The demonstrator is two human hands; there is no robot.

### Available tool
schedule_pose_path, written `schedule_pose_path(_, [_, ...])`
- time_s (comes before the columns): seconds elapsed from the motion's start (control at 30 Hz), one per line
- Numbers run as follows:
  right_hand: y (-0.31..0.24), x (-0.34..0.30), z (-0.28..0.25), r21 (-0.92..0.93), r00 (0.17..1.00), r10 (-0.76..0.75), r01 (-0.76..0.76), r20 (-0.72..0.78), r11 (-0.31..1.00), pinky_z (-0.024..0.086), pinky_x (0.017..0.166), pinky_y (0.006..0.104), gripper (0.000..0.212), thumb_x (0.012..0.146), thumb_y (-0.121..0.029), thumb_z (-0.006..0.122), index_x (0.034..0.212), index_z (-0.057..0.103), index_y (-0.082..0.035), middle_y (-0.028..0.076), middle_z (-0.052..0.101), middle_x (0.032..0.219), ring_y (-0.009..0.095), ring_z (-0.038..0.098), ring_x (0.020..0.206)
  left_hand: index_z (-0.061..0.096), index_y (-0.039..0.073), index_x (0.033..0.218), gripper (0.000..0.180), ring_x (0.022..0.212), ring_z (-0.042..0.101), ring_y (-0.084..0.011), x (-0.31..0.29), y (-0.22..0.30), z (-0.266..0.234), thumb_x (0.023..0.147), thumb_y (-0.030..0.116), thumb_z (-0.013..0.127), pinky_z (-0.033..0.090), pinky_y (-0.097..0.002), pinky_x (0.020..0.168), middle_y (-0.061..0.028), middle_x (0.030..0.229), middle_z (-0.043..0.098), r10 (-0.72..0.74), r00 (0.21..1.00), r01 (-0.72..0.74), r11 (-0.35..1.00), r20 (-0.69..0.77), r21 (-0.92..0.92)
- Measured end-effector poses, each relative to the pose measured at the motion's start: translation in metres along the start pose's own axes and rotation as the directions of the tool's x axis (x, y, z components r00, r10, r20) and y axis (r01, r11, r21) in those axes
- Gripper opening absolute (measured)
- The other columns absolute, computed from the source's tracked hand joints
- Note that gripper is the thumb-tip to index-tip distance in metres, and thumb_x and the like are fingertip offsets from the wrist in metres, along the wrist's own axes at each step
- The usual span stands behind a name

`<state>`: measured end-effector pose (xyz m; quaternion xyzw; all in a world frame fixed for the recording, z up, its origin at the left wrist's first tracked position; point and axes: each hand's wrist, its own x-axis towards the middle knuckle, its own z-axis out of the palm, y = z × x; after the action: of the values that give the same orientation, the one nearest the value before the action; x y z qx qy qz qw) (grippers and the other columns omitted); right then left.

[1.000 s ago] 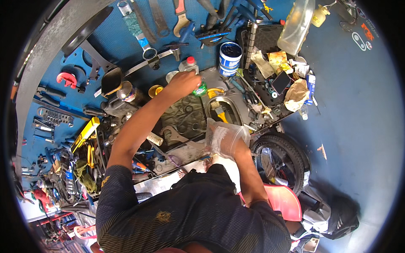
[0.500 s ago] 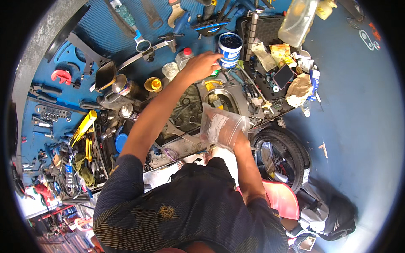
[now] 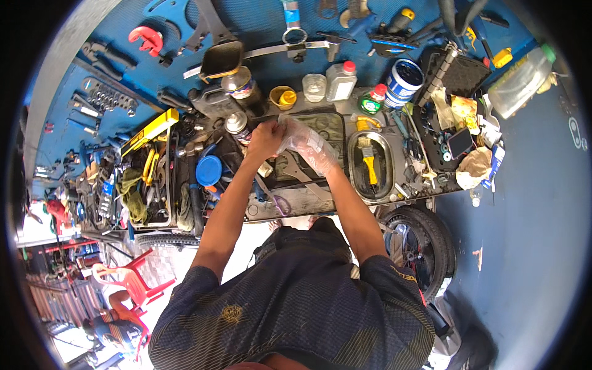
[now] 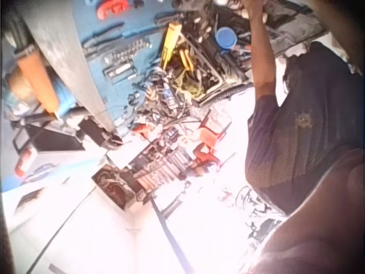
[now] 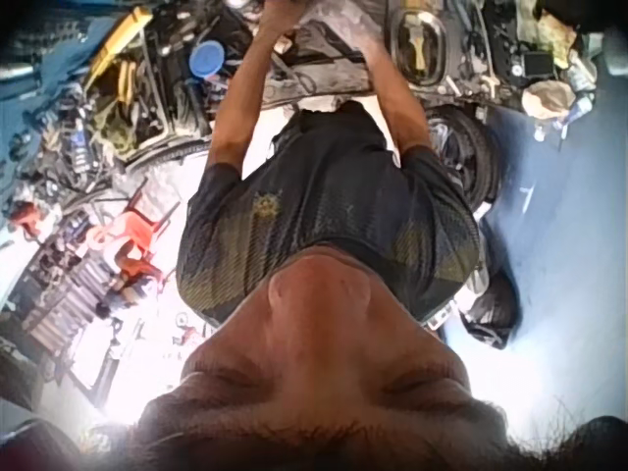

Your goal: The person unpacks bicycle parts from plastic bags and a cardboard box, then wipes a small metal ring with a cloth. They handle a bicycle fork and insert the ring into the head tube of a white bicycle frame.

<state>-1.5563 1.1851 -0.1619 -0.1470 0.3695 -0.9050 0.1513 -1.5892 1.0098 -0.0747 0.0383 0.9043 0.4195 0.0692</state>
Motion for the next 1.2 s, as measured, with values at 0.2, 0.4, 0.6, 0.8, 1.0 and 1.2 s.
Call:
schedule_pose_path(0.2, [0.011, 0.029, -0.007, -0.319, 0.991, -0.114, 0.088, -0.064, 0.944, 0.047, 0.101, 0.0302, 0.048, 0.092, -0.006, 0.065, 0.138, 0.054, -0.001, 0.007, 0.063, 0.128, 0.017, 0.059, 0.116, 0.064, -0.001, 0.090, 0.024, 0.083, 0.068, -0.0478, 0.024, -0.013, -0.005, 0.093, 0.022, 0.058, 0.056, -0.0546, 0.075, -0.0287, 0.088, 0.069, 0.099, 0.980, -0.068, 0.982, -0.174, 0.177])
schedule_pose_path(0.4, [0.015, 0.037, -0.015, -0.406, 0.985, -0.173, 0.168, 0.024, 0.898, 0.044, 0.104, 0.0267, 0.056, 0.094, 0.008, 0.050, 0.148, 0.043, -0.003, 0.005, 0.056, 0.136, 0.015, 0.055, 0.121, 0.061, 0.001, 0.100, 0.021, 0.087, 0.068, -0.0481, 0.040, -0.009, -0.004, 0.095, 0.021, 0.057, 0.055, -0.0555, 0.078, -0.0280, 0.092, 0.070, 0.212, 0.950, -0.160, 0.961, -0.229, 0.226])
schedule_pose_path(0.6, [0.005, 0.024, -0.015, -0.932, 0.950, -0.161, 0.296, 0.266, 0.207, 0.041, 0.112, 0.0348, 0.056, 0.096, -0.005, 0.056, 0.150, 0.040, -0.008, 0.009, 0.048, 0.148, 0.022, 0.049, 0.133, 0.060, 0.004, 0.106, 0.020, 0.089, 0.067, -0.0480, 0.038, -0.007, -0.007, 0.097, 0.020, 0.056, 0.055, -0.0550, 0.078, -0.0260, 0.096, 0.070, 0.216, 0.948, -0.155, 0.956, -0.235, 0.250])
schedule_pose_path(0.8, [0.002, -0.012, -0.042, -0.863, 0.953, -0.063, 0.239, 0.296, -0.445, 0.042, 0.109, 0.0455, 0.061, 0.085, -0.011, 0.067, 0.143, 0.049, -0.014, 0.015, 0.053, 0.141, 0.035, 0.052, 0.126, 0.060, 0.004, 0.104, 0.016, 0.089, 0.067, -0.0467, 0.030, 0.009, -0.021, 0.098, 0.019, 0.055, 0.054, -0.0547, 0.076, -0.0241, 0.098, 0.070, 0.318, 0.901, -0.267, 0.943, -0.296, 0.200])
schedule_pose_path(1.0, [-0.010, -0.019, -0.047, -0.961, 0.993, 0.021, 0.118, 0.116, -0.252, 0.041, 0.108, 0.0444, 0.056, 0.083, -0.009, 0.066, 0.137, 0.053, -0.014, 0.012, 0.058, 0.136, 0.033, 0.053, 0.125, 0.059, 0.003, 0.101, 0.012, 0.086, 0.066, -0.0461, 0.002, 0.034, -0.042, 0.097, 0.014, 0.058, 0.054, -0.0530, 0.072, -0.0240, 0.096, 0.069, 0.390, 0.863, -0.343, 0.919, -0.321, 0.194])
schedule_pose_path(1.2, [-0.045, -0.026, -0.019, -0.946, 0.976, 0.016, 0.214, 0.217, -0.243, 0.042, 0.109, 0.0439, 0.037, 0.087, -0.003, 0.060, 0.120, 0.066, -0.015, 0.006, 0.064, 0.130, 0.029, 0.054, 0.128, 0.060, 0.002, 0.100, 0.011, 0.084, 0.066, -0.0454, -0.018, 0.055, -0.059, 0.097, 0.012, 0.059, 0.053, -0.0510, 0.070, -0.0236, 0.093, 0.068, 0.437, 0.834, -0.384, 0.898, -0.336, 0.215])
